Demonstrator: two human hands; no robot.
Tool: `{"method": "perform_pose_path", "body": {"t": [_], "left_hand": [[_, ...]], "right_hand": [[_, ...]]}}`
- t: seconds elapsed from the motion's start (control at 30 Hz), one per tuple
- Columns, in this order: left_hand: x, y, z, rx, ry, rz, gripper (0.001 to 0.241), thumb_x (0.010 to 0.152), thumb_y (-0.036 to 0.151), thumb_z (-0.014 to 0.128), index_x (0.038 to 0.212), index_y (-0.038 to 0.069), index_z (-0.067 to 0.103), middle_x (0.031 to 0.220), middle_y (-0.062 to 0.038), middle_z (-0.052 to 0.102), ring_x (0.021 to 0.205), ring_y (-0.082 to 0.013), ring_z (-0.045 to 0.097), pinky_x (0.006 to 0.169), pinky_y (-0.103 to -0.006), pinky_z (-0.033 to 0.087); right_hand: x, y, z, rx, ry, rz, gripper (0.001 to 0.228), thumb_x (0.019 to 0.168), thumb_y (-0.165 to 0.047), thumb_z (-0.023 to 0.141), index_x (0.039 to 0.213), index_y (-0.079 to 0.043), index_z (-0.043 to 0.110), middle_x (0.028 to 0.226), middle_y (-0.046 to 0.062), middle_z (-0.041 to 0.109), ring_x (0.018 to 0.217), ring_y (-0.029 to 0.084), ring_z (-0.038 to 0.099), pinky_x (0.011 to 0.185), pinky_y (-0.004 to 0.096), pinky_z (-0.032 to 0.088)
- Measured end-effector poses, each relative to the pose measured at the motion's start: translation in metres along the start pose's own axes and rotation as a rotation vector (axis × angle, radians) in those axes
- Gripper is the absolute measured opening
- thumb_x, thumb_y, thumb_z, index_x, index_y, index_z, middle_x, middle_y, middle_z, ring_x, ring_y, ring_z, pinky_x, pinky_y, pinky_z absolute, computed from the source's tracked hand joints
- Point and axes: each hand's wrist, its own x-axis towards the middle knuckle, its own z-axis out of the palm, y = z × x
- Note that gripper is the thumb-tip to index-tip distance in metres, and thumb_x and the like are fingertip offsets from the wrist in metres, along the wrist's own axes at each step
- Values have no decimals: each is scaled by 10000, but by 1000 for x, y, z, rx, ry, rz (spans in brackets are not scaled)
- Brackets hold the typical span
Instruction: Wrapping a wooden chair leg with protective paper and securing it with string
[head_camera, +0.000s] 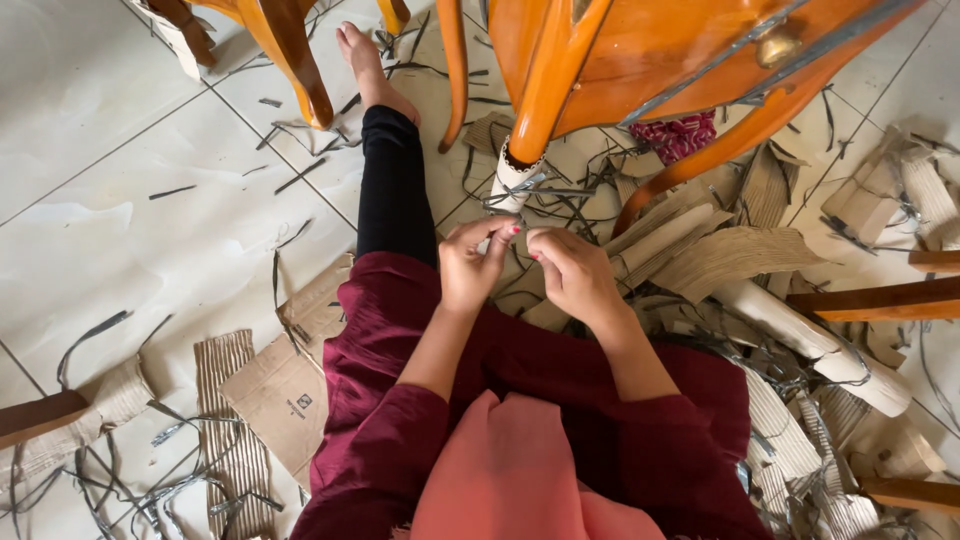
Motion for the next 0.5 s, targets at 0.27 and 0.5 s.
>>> {"method": "perform_pose_path", "body": {"t": [0.27,0.5], "left_hand": [[13,0,-13,192,-191,231,98,863,78,784,884,172,802,785,-7,768,805,-250,745,812,-345,555],[13,2,-22,155,-242,249,63,913,89,733,917,139,770,844,-35,746,865,-287,715,810,-392,523]], "right_hand": [[11,-18,10,269,104,33,143,987,15,622,864,-54,643,867,91,729,750,313,717,652,370,593],[15,-18,32,314,319,91,45,933,6,741,961,-20,717,941,135,761,682,247,723,544,301,547]]}}
